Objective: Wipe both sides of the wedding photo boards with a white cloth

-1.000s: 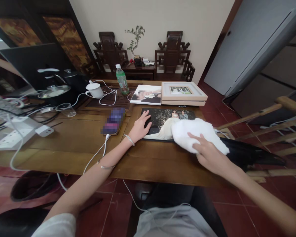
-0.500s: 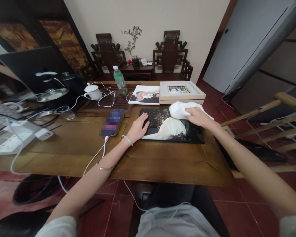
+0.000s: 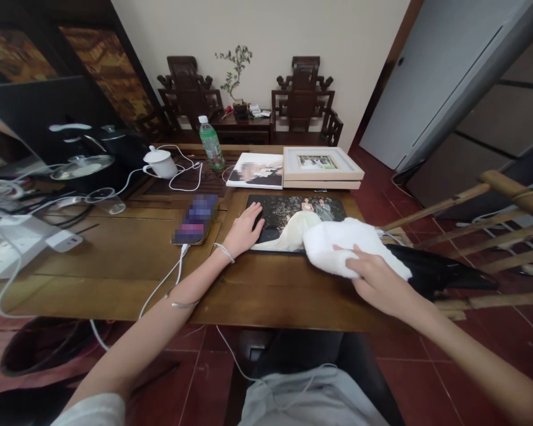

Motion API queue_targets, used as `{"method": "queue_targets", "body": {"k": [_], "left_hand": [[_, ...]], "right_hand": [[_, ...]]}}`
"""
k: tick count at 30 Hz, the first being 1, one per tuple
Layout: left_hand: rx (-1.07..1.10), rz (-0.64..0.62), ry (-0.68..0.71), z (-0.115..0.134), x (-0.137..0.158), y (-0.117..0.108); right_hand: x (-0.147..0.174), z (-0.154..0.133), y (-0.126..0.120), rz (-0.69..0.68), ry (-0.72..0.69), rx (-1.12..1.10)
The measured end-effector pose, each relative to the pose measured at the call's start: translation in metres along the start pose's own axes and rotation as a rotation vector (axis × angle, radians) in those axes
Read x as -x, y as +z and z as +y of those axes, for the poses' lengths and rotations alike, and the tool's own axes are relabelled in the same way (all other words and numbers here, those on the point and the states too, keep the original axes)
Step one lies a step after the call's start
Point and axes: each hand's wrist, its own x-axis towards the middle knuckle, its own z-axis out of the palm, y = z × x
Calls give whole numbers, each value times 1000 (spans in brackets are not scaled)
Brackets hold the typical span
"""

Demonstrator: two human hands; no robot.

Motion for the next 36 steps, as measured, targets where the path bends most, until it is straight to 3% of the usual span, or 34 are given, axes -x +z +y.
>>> {"method": "queue_targets", "body": {"k": [4, 12, 16, 20, 27, 30, 33, 36], "left_hand": [[3, 3, 11, 0, 0, 0], [11, 14, 15, -3, 0, 0], [16, 18, 16, -3, 1, 0], [4, 6, 10, -2, 2, 0], [-6, 3, 7, -1, 1, 2], [-5, 6, 8, -1, 0, 2], [-7, -2, 7, -2, 0, 1], [-17, -18, 14, -2, 0, -1]], "right_hand": [[-7, 2, -5, -30, 31, 22], [-102, 59, -12, 80, 110, 9], [-126, 80, -13, 146, 132, 22], [-113, 73, -7, 132, 118, 49], [-21, 14, 4, 55, 14, 29], [3, -3, 1, -1, -24, 6], [-4, 0, -1, -27, 7, 16], [-36, 17, -4, 10, 63, 39]]}}
